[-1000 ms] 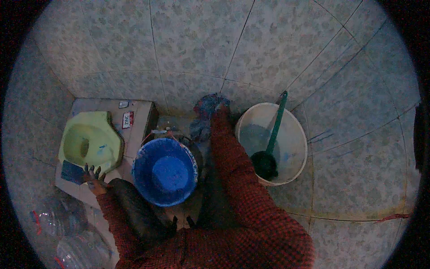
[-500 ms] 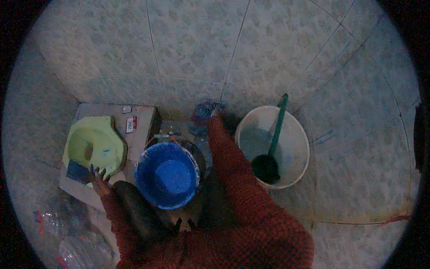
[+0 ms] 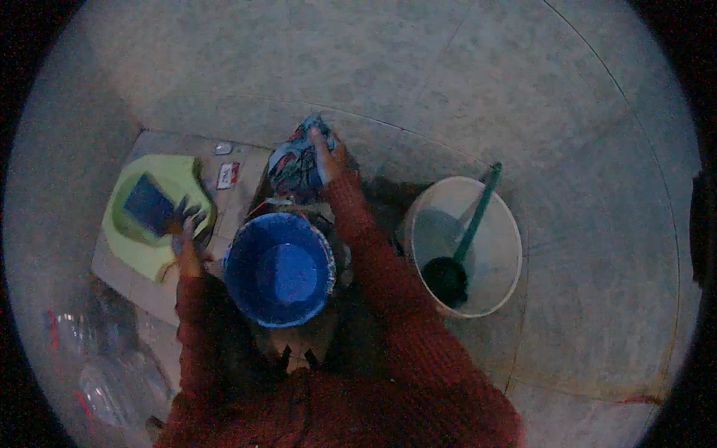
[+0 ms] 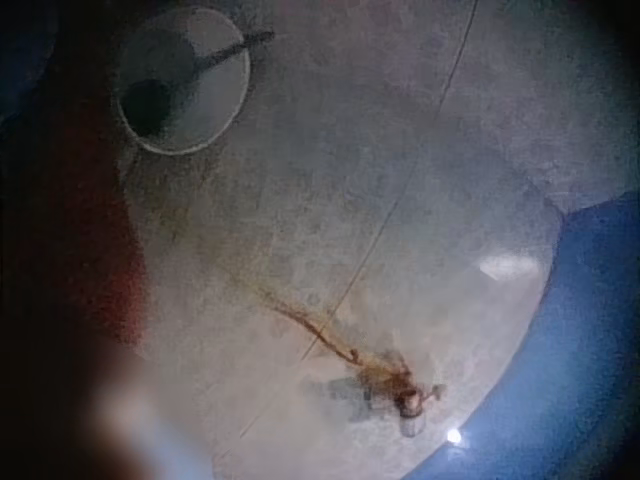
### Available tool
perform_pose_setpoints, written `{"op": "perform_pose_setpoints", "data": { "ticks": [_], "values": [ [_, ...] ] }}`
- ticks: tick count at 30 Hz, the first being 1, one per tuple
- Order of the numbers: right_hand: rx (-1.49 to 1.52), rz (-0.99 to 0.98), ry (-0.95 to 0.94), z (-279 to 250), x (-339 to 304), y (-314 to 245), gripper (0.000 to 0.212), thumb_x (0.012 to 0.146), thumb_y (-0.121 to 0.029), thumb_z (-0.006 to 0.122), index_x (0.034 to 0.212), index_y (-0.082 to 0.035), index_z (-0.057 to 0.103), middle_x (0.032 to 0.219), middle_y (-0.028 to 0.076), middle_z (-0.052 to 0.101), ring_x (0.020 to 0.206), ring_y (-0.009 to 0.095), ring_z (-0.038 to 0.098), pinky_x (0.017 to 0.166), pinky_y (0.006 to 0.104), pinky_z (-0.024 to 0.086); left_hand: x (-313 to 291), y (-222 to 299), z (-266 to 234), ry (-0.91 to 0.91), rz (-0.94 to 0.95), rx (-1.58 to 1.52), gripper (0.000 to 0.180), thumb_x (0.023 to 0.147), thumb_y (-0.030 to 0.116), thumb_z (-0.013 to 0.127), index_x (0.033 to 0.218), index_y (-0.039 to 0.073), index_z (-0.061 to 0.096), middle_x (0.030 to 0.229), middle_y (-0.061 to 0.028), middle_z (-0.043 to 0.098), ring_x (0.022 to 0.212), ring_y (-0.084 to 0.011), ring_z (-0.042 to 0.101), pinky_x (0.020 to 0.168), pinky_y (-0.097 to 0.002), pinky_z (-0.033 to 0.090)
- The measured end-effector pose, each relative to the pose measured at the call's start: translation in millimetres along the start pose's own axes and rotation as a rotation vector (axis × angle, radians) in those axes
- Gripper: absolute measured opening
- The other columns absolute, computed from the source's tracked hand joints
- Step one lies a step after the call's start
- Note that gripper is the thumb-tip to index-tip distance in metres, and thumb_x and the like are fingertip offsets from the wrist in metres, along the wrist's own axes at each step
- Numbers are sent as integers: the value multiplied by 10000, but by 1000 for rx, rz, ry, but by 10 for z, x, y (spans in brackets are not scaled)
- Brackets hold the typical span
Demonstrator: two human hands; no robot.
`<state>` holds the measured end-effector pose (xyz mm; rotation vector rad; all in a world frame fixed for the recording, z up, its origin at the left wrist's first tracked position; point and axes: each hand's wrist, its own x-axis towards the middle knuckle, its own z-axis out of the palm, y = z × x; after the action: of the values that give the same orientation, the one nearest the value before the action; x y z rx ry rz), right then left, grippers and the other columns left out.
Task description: The person wipes the tiled walls of a bathroom with a cloth, focusing on the area around a wall-mounted water heater and near the floor. They use a blue bucket and a green ladle to transfer water during the cleaning process.
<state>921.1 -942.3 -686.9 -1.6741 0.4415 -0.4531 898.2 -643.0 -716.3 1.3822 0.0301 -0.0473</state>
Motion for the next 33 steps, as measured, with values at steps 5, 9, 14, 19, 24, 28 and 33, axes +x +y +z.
{"op": "perform_pose_setpoints", "data": {
  "ticks": [5,9,14,19,24,28,33],
  "values": [
    [516,21,-180,370,-346,-32,569,816,-481,417,1099,7,491,985,120,555,924,212,521,832,311,387,-15,-182,512,-176,163,157,483,818,314,517,1187,26,400,1081,-100,496,953,-192,493,796,-315,407],
    [589,134,-209,490,-572,46,535,828,-443,436,1123,3,458,1061,116,511,963,181,493,833,288,387,-93,-292,692,-225,-176,120,453,820,313,522,1142,4,444,1023,-87,522,893,-148,506,744,-265,411],
    [528,-50,-303,222,-1046,-321,496,848,-343,456,1181,18,389,1098,117,489,997,176,465,860,288,366,-297,-321,1007,-54,-10,54,462,819,308,520,1152,-1,438,1040,-112,527,899,-198,511,754,-296,414],
    [18,-284,-152,-145,-1391,-470,488,845,-267,464,1238,-7,335,1151,198,454,1095,298,415,945,352,291,-339,-586,964,-29,-35,43,449,824,288,503,1163,3,430,1067,-131,524,918,-227,516,774,-323,417],
    [-579,-452,34,-1071,-1898,-711,524,746,-261,590,1182,-30,414,1156,210,441,1062,362,431,906,415,331,-15,-644,343,-96,635,595,435,828,270,482,1171,11,421,1079,-147,527,931,-241,527,792,-337,418],
    [-1072,-265,243,-1837,-2316,-567,530,686,-294,645,1134,-75,464,1133,162,460,1016,335,466,875,418,359,342,-564,34,-93,933,1045,423,834,259,461,1176,13,415,1080,-157,533,931,-246,537,801,-342,420],
    [-1515,-85,-15,-2591,-2646,347,481,686,-249,623,1121,-116,467,1125,113,479,1014,274,481,880,434,341,252,-373,276,-40,401,537,414,852,283,425,1166,12,431,1072,-137,539,912,-222,542,786,-328,425]
  ]
}}
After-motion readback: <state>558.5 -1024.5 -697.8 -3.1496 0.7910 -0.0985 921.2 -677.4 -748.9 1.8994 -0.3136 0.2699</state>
